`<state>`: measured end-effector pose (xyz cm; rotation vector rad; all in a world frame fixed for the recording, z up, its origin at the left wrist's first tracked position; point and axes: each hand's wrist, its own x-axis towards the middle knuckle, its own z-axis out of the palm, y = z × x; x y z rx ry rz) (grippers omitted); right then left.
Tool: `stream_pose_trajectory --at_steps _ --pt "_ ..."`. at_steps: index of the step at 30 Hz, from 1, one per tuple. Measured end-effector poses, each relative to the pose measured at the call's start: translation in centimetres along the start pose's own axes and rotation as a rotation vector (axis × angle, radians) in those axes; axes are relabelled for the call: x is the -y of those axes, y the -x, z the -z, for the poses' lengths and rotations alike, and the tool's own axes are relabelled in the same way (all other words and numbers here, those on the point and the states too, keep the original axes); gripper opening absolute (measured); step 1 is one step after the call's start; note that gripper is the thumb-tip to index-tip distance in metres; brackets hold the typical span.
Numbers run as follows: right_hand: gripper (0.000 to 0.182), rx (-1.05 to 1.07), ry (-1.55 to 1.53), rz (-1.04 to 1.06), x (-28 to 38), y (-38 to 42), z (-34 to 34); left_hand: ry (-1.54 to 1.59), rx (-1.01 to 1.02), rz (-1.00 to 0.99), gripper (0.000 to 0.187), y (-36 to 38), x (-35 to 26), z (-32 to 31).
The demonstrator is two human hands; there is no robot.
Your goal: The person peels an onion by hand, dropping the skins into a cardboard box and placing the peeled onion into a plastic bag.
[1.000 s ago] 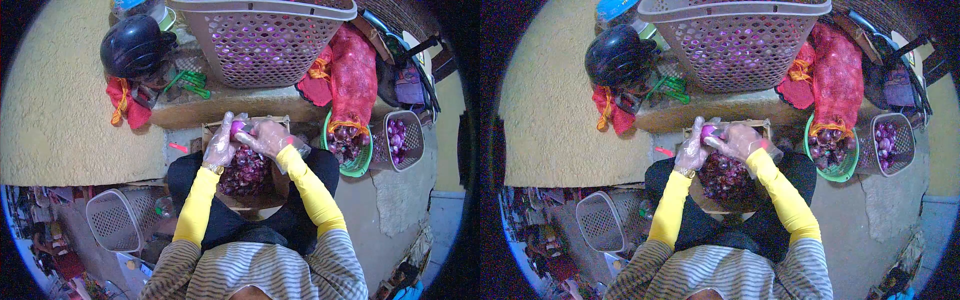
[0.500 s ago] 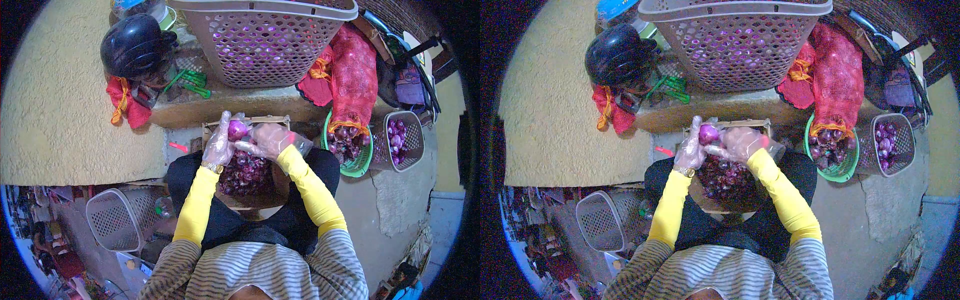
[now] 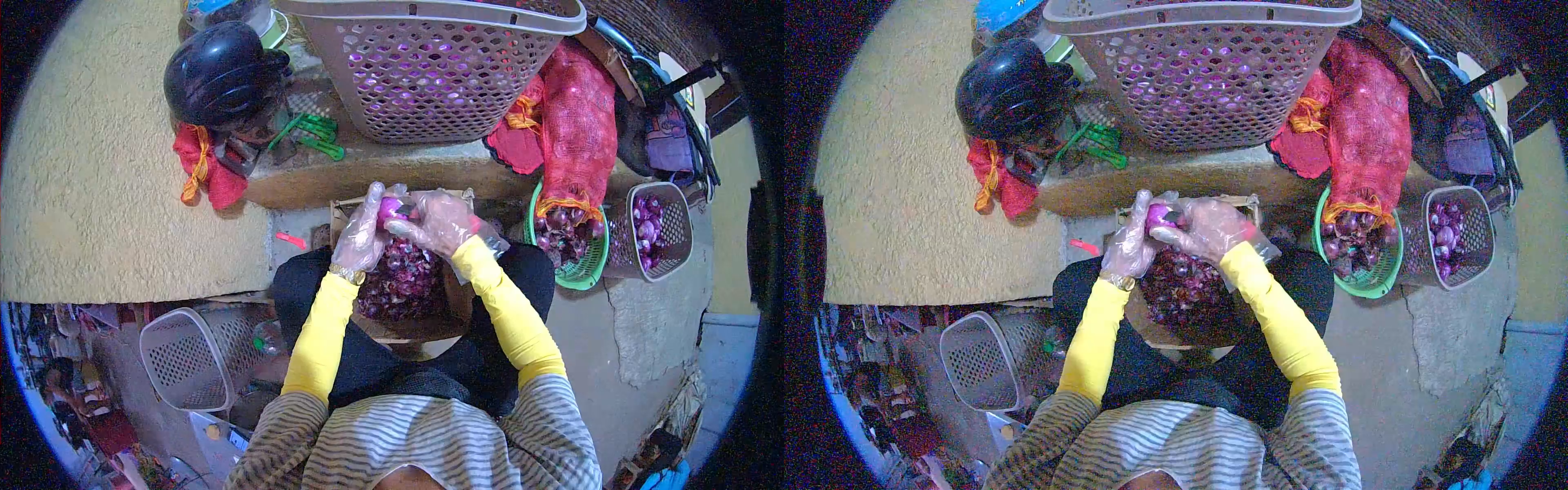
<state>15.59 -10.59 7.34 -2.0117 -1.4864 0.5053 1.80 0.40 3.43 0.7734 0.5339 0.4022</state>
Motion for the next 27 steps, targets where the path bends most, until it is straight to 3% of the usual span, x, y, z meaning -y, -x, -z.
stream_pose_trajectory --at_steps 2,4,8,11,13,17,19,22,26,27 --pt "0.07 0.015 -0.025 -0.014 -0.3 -0.1 -0.2 0.017 0.003 0.015 0.056 -0.1 0.2 0.3" --pt "0.064 0.167 0.003 -0.093 -0.9 -0.6 -0.8 0.003 -0.012 0.002 0.056 0.0 0.1 0.2" --pt "0.062 0.05 -0.025 -0.023 -0.7 0.0 -0.7 0.01 -0.007 0.017 0.056 -0.1 0.2 0.4" --pt "0.065 0.066 0.05 0.001 -0.9 -0.1 -0.9 -0.009 -0.003 0.017 0.058 -0.1 0.2 0.4" --pt "0.07 0.193 0.144 -0.041 -1.0 -0.3 -0.8 -0.036 -0.004 -0.001 0.061 -0.1 0.2 0.3" --pt "0.071 0.209 0.189 0.02 -0.4 0.1 -0.8 -0.001 -0.042 0.021 0.065 0.1 -0.2 0.5" --pt "0.064 0.09 0.211 0.096 -0.8 0.3 -1.8 0.026 -0.051 0.044 0.068 0.1 -0.5 0.8" --pt "0.065 0.182 0.31 0.11 -1.0 0.3 -2.0 0.062 -0.161 0.031 0.069 0.4 -0.8 0.2" --pt "0.069 0.232 0.227 0.056 0.6 0.5 0.4 -0.034 -0.14 0.022 0.068 0.7 -0.8 1.0" --pt "0.07 0.159 0.146 0.03 0.7 0.5 0.7 -0.081 -0.082 0.002 0.067 0.6 -0.7 1.1"
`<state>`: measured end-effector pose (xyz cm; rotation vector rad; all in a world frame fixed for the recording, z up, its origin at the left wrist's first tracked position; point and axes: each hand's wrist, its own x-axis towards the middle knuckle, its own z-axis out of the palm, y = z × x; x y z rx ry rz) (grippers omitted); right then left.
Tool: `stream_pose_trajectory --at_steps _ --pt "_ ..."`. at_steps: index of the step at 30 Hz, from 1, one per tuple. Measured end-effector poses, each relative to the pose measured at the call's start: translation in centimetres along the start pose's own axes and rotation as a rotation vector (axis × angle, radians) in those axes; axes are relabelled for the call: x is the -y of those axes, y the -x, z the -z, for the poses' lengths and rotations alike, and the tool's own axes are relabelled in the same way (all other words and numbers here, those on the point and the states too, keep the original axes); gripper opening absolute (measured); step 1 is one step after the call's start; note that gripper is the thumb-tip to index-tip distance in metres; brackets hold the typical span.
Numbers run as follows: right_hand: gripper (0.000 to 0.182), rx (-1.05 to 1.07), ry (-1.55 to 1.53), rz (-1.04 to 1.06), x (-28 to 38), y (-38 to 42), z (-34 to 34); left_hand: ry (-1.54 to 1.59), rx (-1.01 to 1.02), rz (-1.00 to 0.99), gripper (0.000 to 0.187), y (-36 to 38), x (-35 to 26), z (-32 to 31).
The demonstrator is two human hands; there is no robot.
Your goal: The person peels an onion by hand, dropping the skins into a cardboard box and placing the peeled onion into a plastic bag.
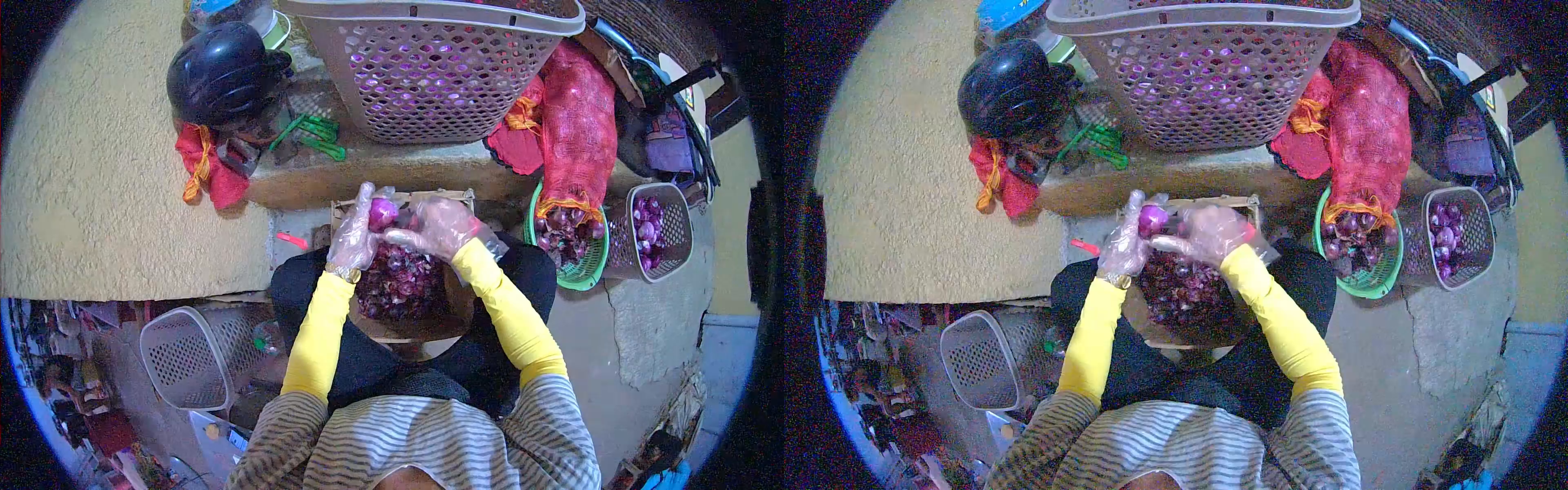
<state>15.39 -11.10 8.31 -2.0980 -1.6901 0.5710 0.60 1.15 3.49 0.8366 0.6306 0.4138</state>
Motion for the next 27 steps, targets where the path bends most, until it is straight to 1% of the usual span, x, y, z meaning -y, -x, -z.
stream_pose_trajectory --at_steps 1,2,5,7,8,10,12,14,20,27 --pt "0.071 -0.072 -0.083 -0.025 0.0 0.0 0.2 -0.046 0.057 -0.023 0.066 -0.1 0.1 0.1" --pt "0.072 -0.034 -0.084 -0.091 -0.5 -0.4 -0.2 -0.046 0.058 -0.024 0.066 -0.2 0.3 0.2" --pt "0.074 -0.075 -0.128 -0.098 -0.5 -0.6 -0.2 0.04 0.094 0.003 0.064 0.2 0.6 -0.7" --pt "0.075 -0.064 -0.108 -0.11 -0.4 -0.6 -0.2 -0.228 0.228 -0.402 0.063 1.2 0.8 -1.4" --pt "0.076 -0.052 -0.089 -0.121 -0.3 -0.6 -0.1 -0.228 0.229 -0.402 0.063 0.7 0.9 -1.2" --pt "0.077 -0.091 -0.122 -0.097 -0.2 -0.5 -0.4 0.103 0.084 0.023 0.063 -0.5 1.0 -0.8" --pt "0.077 -0.129 -0.155 -0.072 -0.4 -0.5 -0.7 0.109 0.092 0.024 0.063 -0.7 1.3 -0.4" --pt "0.078 -0.036 -0.077 -0.138 -0.7 -0.7 -0.9 0.114 0.099 0.025 0.063 -0.8 1.5 -0.3" --pt "0.077 0.018 -0.068 -0.126 -0.3 -0.7 -0.6 0.089 0.066 0.021 0.062 -0.6 1.4 -0.4" --pt "0.075 -0.025 -0.133 -0.113 -0.4 -0.7 -1.1 0.076 0.047 0.014 0.062 -0.4 1.2 -0.6"
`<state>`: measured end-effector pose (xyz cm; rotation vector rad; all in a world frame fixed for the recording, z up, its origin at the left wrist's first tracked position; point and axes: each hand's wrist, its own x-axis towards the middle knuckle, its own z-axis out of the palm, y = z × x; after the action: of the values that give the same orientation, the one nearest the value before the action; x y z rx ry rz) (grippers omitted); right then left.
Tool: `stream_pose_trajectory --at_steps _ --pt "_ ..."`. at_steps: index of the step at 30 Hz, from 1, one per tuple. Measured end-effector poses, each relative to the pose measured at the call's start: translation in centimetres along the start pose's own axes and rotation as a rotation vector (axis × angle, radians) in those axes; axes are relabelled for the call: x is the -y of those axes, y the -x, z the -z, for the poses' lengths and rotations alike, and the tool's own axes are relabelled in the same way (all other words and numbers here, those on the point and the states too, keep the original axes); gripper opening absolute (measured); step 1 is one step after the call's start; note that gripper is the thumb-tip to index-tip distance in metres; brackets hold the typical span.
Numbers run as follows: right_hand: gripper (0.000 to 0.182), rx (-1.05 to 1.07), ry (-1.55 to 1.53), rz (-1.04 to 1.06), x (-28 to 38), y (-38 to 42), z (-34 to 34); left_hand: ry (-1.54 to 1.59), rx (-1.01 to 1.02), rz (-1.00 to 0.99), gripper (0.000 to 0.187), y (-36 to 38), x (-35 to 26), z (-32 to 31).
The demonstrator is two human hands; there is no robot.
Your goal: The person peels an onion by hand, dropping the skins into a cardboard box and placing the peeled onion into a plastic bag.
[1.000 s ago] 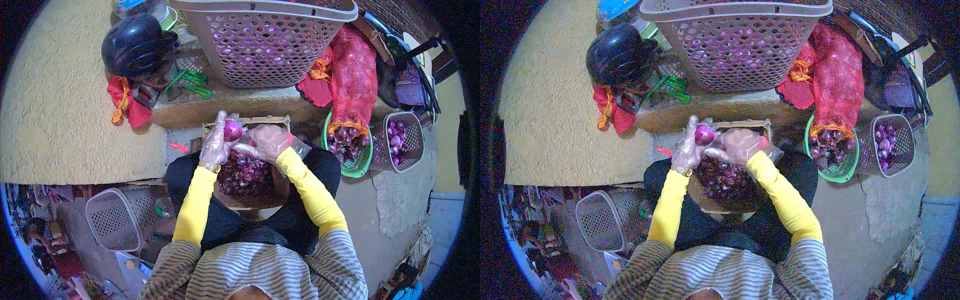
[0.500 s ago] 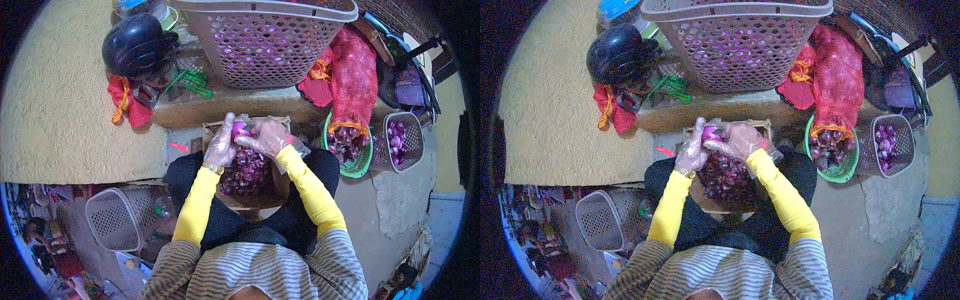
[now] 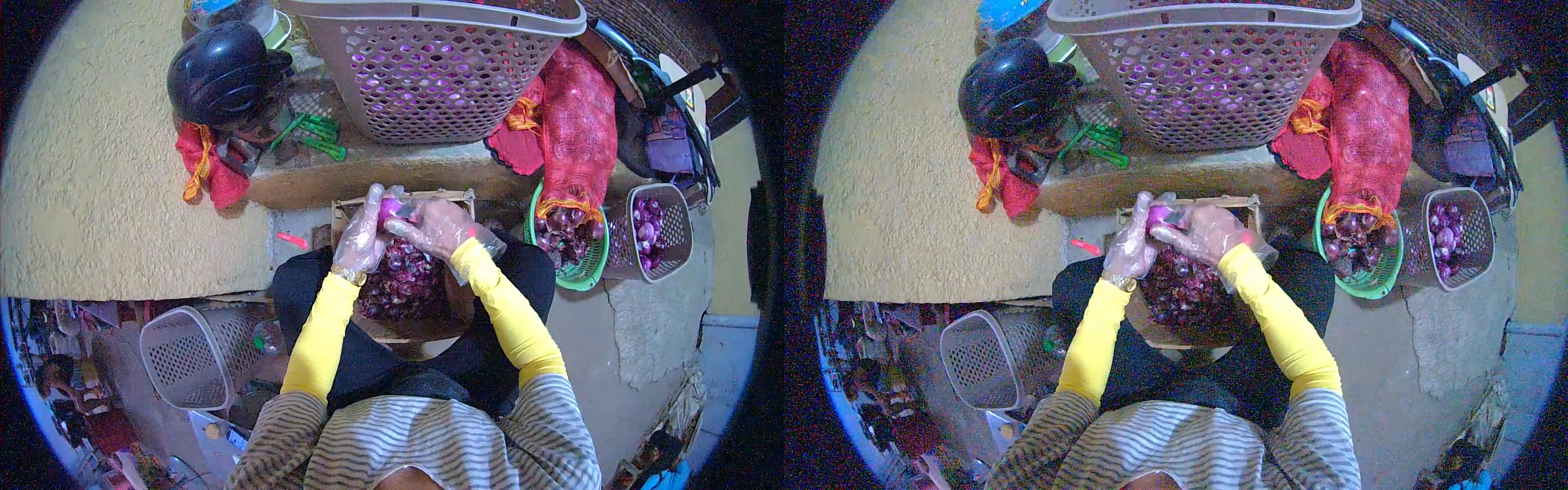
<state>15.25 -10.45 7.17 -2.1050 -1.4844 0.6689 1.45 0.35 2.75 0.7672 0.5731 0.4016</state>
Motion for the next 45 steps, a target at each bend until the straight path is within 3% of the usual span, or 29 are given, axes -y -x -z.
stream_pose_trajectory --at_steps 9,15,17,21,27,29,36,38,42,45 --pt "0.082 -0.046 -0.007 -0.034 -1.6 -0.5 -1.1 0.012 0.024 0.0 0.06 0.0 0.0 -0.1" --pt "0.078 -0.022 0.01 -0.031 -0.5 -0.2 -0.3 -0.006 0.025 -0.015 0.062 0.0 0.1 0.0" --pt "0.07 -0.071 0.025 0.005 -0.2 0.1 -0.1 -0.01 0.024 -0.004 0.063 0.1 0.0 0.0" --pt "0.072 0.009 0.009 0.007 -1.0 -0.3 -0.7 -0.059 0.008 -0.016 0.063 0.7 -0.6 -0.7" --pt "0.072 -0.076 0.034 0.078 -1.0 -0.2 -1.2 -0.158 -0.027 -0.051 0.062 1.0 -0.8 -0.6" --pt "0.07 -0.005 0.208 0.07 -0.8 -0.1 -0.9 -0.182 -0.026 -0.059 0.061 0.4 -0.3 0.4" --pt "0.066 0.098 0.348 0.113 0.1 0.3 -0.9 -0.026 -0.092 0.001 0.062 0.8 -1.3 0.9" --pt "0.067 0.011 0.321 0.176 -0.6 0.2 -1.6 -0.014 -0.112 -0.025 0.063 0.9 -1.6 1.0" --pt "0.069 0.034 0.249 0.127 -0.6 0.0 -0.8 -0.045 -0.103 -0.021 0.062 0.9 -1.5 1.7" --pt "0.071 -0.145 0.205 0.153 -1.2 -0.2 -1.6 -0.084 -0.098 -0.046 0.059 1.1 -1.4 1.4"
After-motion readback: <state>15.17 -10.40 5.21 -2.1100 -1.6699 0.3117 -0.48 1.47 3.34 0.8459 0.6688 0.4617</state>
